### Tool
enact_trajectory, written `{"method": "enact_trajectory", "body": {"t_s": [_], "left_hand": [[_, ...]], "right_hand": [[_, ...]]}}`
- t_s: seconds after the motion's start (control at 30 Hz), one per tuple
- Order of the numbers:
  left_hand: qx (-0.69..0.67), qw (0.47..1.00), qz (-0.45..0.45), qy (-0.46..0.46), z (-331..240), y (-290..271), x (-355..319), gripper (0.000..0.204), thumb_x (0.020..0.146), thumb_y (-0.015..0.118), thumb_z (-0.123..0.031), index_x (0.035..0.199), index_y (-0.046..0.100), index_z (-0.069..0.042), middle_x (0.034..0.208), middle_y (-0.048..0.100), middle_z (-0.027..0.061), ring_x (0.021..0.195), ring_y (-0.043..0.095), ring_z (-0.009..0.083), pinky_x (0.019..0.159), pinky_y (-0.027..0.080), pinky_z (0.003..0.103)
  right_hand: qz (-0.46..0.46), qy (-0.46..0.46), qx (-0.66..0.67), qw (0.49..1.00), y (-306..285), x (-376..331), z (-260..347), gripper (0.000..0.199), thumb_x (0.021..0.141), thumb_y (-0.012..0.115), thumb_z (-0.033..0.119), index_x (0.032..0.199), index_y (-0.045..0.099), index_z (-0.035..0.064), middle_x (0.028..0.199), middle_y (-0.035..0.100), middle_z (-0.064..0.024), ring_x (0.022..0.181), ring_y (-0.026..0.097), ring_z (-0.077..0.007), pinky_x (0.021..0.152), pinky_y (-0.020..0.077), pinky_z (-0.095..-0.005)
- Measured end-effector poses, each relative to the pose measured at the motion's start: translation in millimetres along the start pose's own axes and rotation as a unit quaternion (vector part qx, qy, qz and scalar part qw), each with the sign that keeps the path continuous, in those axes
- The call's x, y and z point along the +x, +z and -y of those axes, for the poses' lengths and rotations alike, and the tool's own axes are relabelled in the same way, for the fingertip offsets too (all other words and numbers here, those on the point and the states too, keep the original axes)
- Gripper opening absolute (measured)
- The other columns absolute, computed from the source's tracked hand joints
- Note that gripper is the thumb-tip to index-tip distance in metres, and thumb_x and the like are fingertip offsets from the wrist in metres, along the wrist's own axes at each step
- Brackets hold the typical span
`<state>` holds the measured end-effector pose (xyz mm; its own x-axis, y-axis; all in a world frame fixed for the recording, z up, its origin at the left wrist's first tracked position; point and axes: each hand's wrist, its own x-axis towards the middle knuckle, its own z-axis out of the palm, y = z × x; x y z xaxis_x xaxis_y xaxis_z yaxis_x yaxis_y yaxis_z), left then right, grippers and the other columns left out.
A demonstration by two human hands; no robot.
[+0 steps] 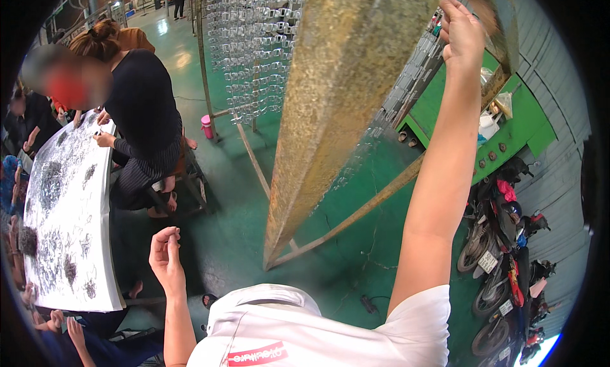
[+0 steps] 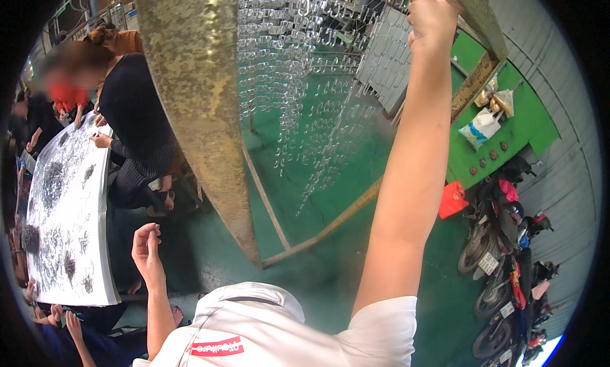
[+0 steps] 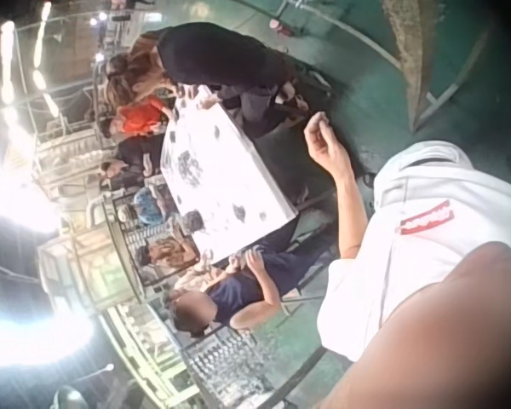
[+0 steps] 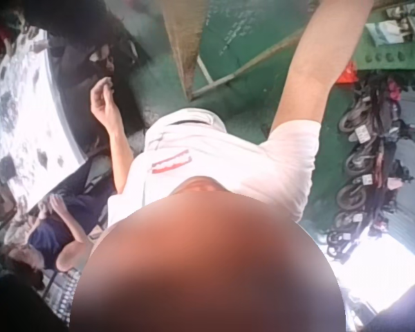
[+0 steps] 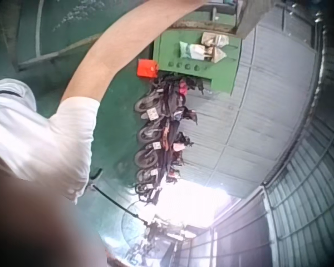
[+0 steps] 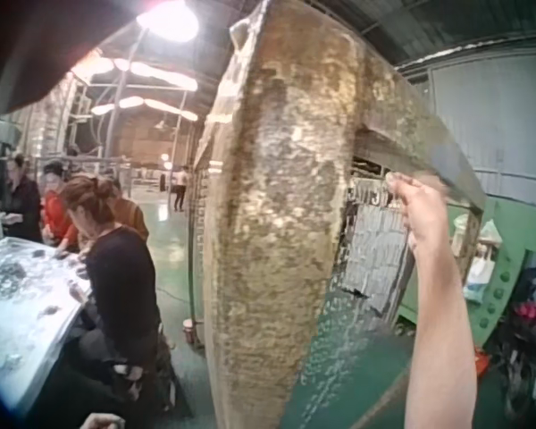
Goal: The person repeatedly picks small metal hooks and fasteners from a white table, joins them by hand, and places the assembled pieces onto a nearby hanging rack. The person also occasionally gathers loose parts on the table and continues the assembly cycle.
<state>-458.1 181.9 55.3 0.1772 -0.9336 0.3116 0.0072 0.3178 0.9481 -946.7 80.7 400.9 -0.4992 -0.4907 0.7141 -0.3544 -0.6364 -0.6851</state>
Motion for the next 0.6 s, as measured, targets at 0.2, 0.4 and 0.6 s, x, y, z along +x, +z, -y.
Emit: {"method": "enact_trajectory", "body": {"t_s": [0.2,0.4,0.6], "left_hand": [[-0.016,1.000,-0.004,-0.008,5.9,-4.8,-3.6,0.011,0.096,0.056,-0.008,0.104,0.062,-0.004,0.097,0.064,-0.0012,0.086,0.057,0.0036,0.075,0.042,0.017],[-0.017,1.000,0.004,-0.013,11.0,-5.3,-4.8,0.011,0.096,0.055,-0.008,0.104,0.062,-0.004,0.098,0.064,-0.0007,0.087,0.057,0.0043,0.075,0.043,0.018],[-0.017,1.000,0.009,-0.010,14.7,-1.9,-6.2,0.012,0.096,0.056,-0.008,0.105,0.062,-0.004,0.099,0.064,-0.0005,0.089,0.059,0.0044,0.075,0.043,0.017]], "right_hand": [[0.007,-0.018,-0.027,0.999,-5.3,15.9,-4.7,0.032,0.089,0.056,0.007,0.119,0.055,-0.0038,0.067,0.049,0.0052,0.050,0.036,-0.0008,0.043,0.0223,-0.0191],[0.007,0.028,-0.128,0.991,10.7,-5.7,10.9,0.016,0.086,0.066,0.021,0.097,0.067,0.0100,0.071,0.058,0.0063,0.050,0.038,-0.0062,0.046,0.0304,-0.0226],[-0.009,-0.015,-0.139,0.990,26.4,-20.1,24.1,0.014,0.084,0.068,0.017,0.094,0.067,0.0075,0.076,0.062,0.0026,0.060,0.048,-0.0065,0.054,0.0369,-0.0229]]}}
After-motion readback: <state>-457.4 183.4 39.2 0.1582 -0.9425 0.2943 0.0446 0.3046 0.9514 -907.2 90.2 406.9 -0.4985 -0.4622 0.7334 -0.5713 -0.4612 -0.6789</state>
